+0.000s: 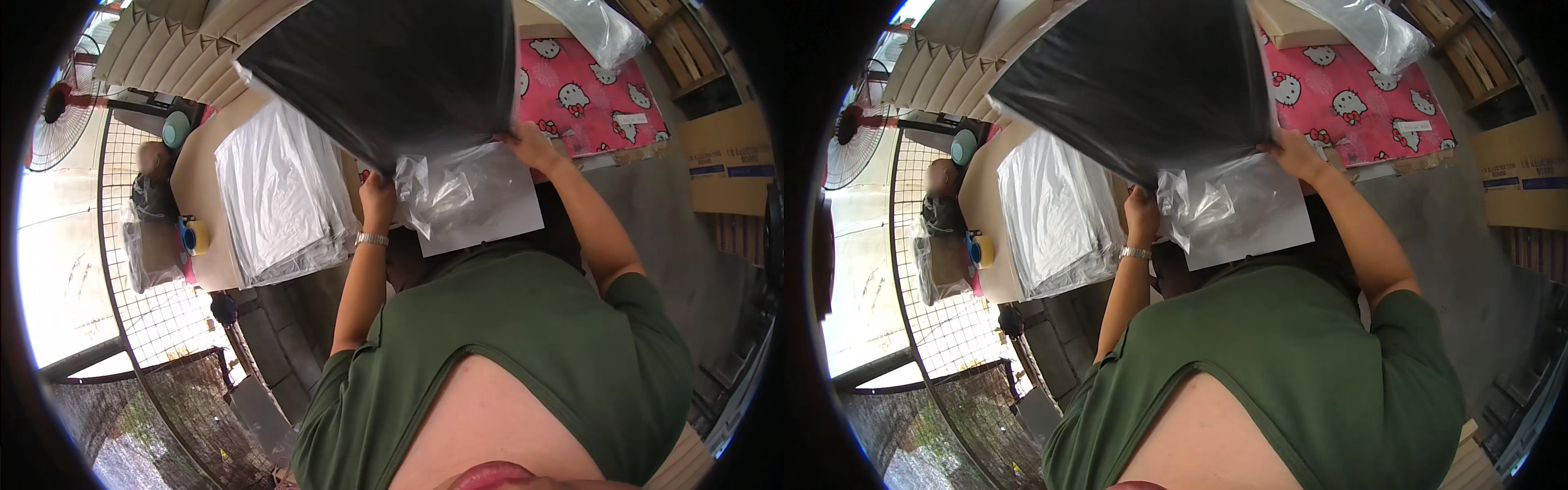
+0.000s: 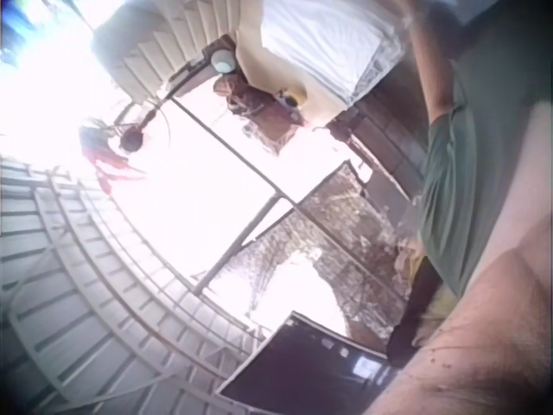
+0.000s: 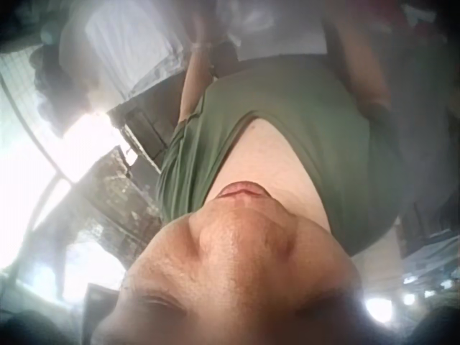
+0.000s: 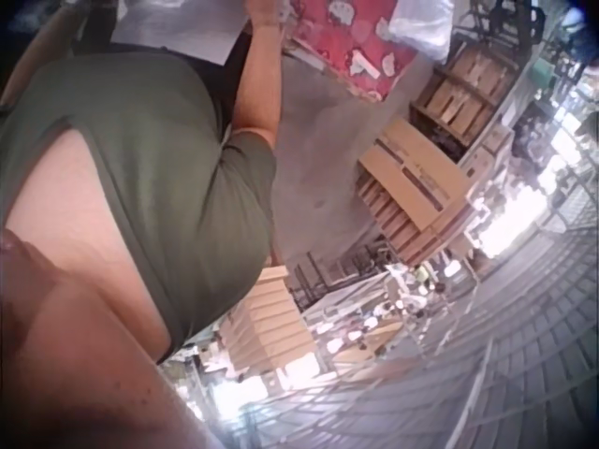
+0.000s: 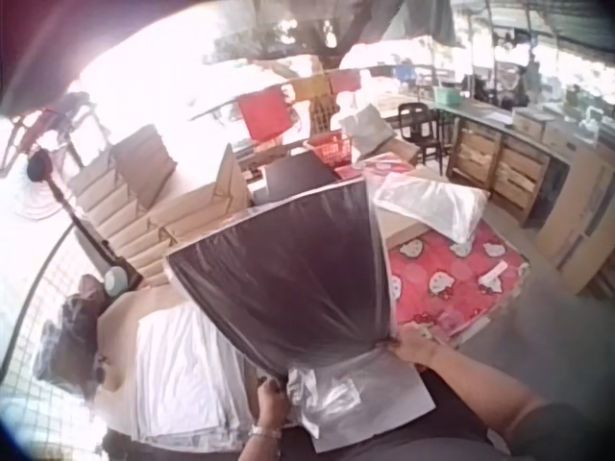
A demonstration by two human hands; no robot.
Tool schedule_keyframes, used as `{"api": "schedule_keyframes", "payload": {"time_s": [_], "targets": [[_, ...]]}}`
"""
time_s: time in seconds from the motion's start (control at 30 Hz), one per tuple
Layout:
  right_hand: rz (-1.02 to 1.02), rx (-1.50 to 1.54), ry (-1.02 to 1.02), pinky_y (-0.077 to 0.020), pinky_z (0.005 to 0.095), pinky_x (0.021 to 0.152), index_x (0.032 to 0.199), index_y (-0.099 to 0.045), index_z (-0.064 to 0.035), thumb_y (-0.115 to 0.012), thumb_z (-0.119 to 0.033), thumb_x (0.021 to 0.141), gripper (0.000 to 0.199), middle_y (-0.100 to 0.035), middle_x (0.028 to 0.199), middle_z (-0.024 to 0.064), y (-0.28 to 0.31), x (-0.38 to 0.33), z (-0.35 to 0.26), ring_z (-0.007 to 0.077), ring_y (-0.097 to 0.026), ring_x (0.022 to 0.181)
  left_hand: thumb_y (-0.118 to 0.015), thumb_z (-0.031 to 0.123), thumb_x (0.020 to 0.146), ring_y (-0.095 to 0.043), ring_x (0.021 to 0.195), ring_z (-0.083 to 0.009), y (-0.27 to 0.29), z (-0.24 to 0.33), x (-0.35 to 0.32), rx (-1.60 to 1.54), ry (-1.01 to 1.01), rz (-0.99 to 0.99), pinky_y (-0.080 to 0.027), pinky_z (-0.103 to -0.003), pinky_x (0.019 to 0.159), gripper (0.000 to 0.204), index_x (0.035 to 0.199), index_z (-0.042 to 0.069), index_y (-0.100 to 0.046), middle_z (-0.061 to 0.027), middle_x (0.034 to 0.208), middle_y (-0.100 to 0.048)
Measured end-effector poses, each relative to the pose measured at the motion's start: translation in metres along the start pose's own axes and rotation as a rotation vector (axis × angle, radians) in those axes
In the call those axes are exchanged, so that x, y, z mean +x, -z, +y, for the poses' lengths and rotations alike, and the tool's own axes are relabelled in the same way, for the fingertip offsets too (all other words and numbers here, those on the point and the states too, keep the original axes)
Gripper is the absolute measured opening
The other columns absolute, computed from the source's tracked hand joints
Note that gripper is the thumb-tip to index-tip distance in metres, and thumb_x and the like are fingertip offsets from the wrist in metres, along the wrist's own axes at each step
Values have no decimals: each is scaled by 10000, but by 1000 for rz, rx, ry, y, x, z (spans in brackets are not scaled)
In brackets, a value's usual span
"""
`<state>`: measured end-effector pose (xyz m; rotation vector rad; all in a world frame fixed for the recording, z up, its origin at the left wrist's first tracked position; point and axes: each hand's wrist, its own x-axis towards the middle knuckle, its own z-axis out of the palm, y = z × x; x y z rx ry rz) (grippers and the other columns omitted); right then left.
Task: The person places black and white boards into clear plastic bags by hand and stacks them on a table.
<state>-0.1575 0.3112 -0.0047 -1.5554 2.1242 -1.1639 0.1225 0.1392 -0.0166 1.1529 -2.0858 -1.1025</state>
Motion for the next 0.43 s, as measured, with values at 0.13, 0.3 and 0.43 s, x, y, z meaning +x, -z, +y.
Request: {"api": "schedule_keyframes", "payload": {"time_s": [0.13, 0.3, 0.43], "targets": [[-280, 300, -180, -468, 301, 542, 1245, -428, -80, -556, -131, 864, 406, -633, 760, 114, 4, 34, -64, 176, -601, 595, -592, 173, 851, -637, 776, -304, 43, -3, -36, 141, 166, 136, -463, -363, 653, 217, 988, 13, -542, -188, 813, -641], [-397, 410, -63, -441, 289, 512, 1250, -395, -39, -531, -109, 877, 403, -605, 711, 98, -24, 73, -128, 151, -501, 478, -532, 134, 903, -416, 486, -84, 114, 29, -71, -433, 382, 310, -346, -232, 439, 88, 871, 60, -497, 17, 606, -470], [-703, 580, 5, -450, 284, 610, 1408, -171, -114, -562, -157, 876, 661, -586, 1017, 134, -80, 94, -180, 137, -495, 615, -581, 167, 880, -399, 447, -97, 176, 8, -82, -719, 463, 653, -311, -240, 393, 188, 916, 61, -430, 4, 596, -441]]}}
